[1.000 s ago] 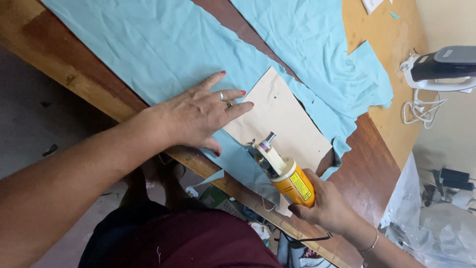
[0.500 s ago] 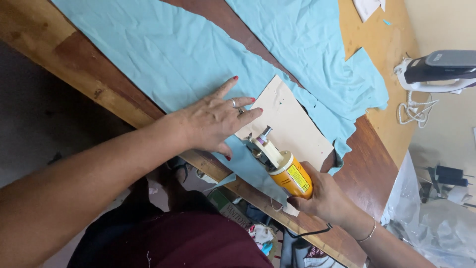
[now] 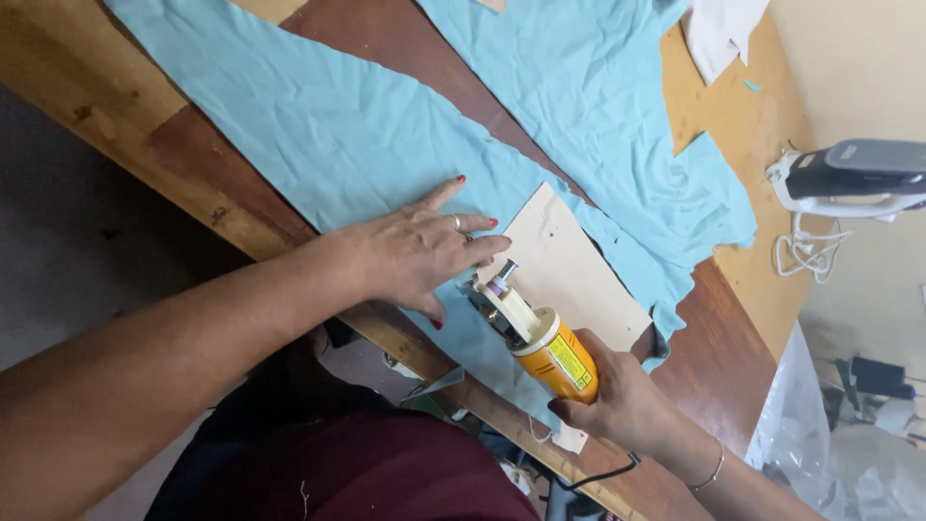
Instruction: Using an electric rotary cutter to cut out garment pieces from fabric according to paper patterns
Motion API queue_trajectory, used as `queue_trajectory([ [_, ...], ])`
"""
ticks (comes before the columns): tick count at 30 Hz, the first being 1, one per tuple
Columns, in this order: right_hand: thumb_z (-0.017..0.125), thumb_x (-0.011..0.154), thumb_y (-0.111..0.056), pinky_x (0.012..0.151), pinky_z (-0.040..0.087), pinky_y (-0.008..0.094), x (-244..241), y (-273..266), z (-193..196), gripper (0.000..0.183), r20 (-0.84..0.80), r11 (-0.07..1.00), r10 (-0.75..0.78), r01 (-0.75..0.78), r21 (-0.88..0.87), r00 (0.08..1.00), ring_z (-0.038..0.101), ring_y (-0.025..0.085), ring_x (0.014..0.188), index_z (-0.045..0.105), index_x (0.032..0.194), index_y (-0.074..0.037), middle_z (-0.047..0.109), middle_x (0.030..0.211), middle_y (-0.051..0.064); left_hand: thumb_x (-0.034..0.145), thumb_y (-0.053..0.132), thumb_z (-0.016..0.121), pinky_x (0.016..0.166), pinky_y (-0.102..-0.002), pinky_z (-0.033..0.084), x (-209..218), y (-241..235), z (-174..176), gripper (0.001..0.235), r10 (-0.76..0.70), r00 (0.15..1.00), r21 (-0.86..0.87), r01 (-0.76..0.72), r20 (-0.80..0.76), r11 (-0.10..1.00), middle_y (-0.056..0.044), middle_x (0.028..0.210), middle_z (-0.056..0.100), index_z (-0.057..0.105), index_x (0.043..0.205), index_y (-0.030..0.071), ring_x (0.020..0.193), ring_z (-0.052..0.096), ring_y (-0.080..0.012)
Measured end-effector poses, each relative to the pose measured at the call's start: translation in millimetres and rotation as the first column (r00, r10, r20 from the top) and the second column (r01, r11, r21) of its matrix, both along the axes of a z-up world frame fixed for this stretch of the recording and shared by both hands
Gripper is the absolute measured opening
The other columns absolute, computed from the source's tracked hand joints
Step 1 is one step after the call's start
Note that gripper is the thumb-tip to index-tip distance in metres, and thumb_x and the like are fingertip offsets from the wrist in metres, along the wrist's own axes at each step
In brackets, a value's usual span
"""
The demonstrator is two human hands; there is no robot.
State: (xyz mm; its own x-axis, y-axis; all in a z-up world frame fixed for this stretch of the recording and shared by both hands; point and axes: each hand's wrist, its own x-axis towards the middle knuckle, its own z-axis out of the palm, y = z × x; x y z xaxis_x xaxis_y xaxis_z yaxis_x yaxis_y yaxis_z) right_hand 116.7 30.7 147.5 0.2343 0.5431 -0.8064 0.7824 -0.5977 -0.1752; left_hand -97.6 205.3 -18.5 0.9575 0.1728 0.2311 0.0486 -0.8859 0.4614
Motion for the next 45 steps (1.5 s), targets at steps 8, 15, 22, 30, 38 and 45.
queue_trajectory([
  [8, 0.085, 0.073, -0.023, 0.061, 0.064, 0.026, -16, 16, 6, 0.057, 0.019, 0.997, -0.061, 0.062, -0.049, 0.998, 0.074, 0.014, 0.073, 0.06, 0.123, -0.018, 0.077, 0.096, 0.005, 0.049, 0.074, 0.099, 0.121, -0.066, 0.003, -10, 5, 0, 0.156, 0.03, 1.0, 0.034, -0.029, -0.002, 0.999, -0.02, 0.154, 0.044, 0.013, 0.161, 0.007, 0.15, 0.031, -0.0243],
  [15, 0.084, 0.071, -0.026, 0.058, 0.059, 0.025, -30, 17, 6, 0.056, 0.047, 0.984, -0.155, 0.159, -0.08, 0.987, 0.072, 0.013, 0.066, 0.061, 0.122, -0.02, 0.077, 0.088, 0.004, 0.047, 0.084, 0.092, 0.123, -0.064, 0.004, -35, 34, 2, 0.163, 0.008, 0.999, 0.142, -0.015, 0.052, 0.99, -0.018, 0.152, 0.047, 0.009, 0.163, 0.006, 0.151, 0.031, -0.0269],
  [22, 0.08, 0.072, -0.017, 0.048, 0.058, 0.028, -87, -7, 12, 0.053, -0.021, 0.784, -0.619, 0.615, -0.082, 0.785, 0.07, 0.018, 0.052, 0.066, 0.122, -0.012, 0.078, 0.077, 0.01, 0.064, 0.072, 0.083, 0.123, -0.061, 0.02, -29, 62, -2, 0.122, -0.149, 0.978, 0.077, 0.139, 0.147, 0.987, -0.013, 0.144, 0.058, 0.037, 0.152, 0.002, 0.141, 0.048, -0.0337],
  [30, 0.08, 0.066, -0.019, 0.073, 0.054, 0.031, -159, -45, -21, 0.065, -0.135, 0.427, -0.89, 0.9, 0.087, 0.436, 0.067, 0.018, 0.078, 0.065, 0.128, -0.01, 0.075, 0.094, 0.009, 0.072, 0.071, 0.076, 0.122, -0.057, 0.026, -6, 68, -16, 0.108, -0.286, 0.956, 0.151, 0.273, 0.072, 0.95, -0.02, 0.139, 0.056, 0.043, 0.148, 0.003, 0.14, 0.046, -0.0389],
  [38, 0.086, 0.059, -0.033, 0.053, 0.048, 0.034, -203, -26, -22, 0.079, -0.295, -0.037, -0.956, 0.996, 0.085, -0.01, 0.059, 0.023, 0.062, 0.063, 0.127, 0.0, 0.068, 0.088, 0.017, 0.069, 0.062, 0.082, 0.125, -0.055, 0.024, -8, 84, -12, 0.099, -0.337, 0.93, 0.05, 0.333, 0.148, 0.942, -0.019, 0.145, 0.056, 0.053, 0.142, 0.003, 0.145, 0.044, -0.0369],
  [45, 0.078, 0.065, -0.034, 0.074, 0.054, 0.03, -201, -29, -32, 0.064, -0.067, 0.263, -0.959, 0.952, 0.158, 0.276, 0.066, 0.016, 0.082, 0.066, 0.124, -0.013, 0.074, 0.098, 0.005, 0.067, 0.062, 0.084, 0.126, -0.055, 0.024, -5, 89, -10, 0.1, -0.338, 0.925, 0.011, 0.341, 0.175, 0.94, -0.019, 0.143, 0.057, 0.054, 0.14, 0.002, 0.143, 0.045, -0.0364],
])
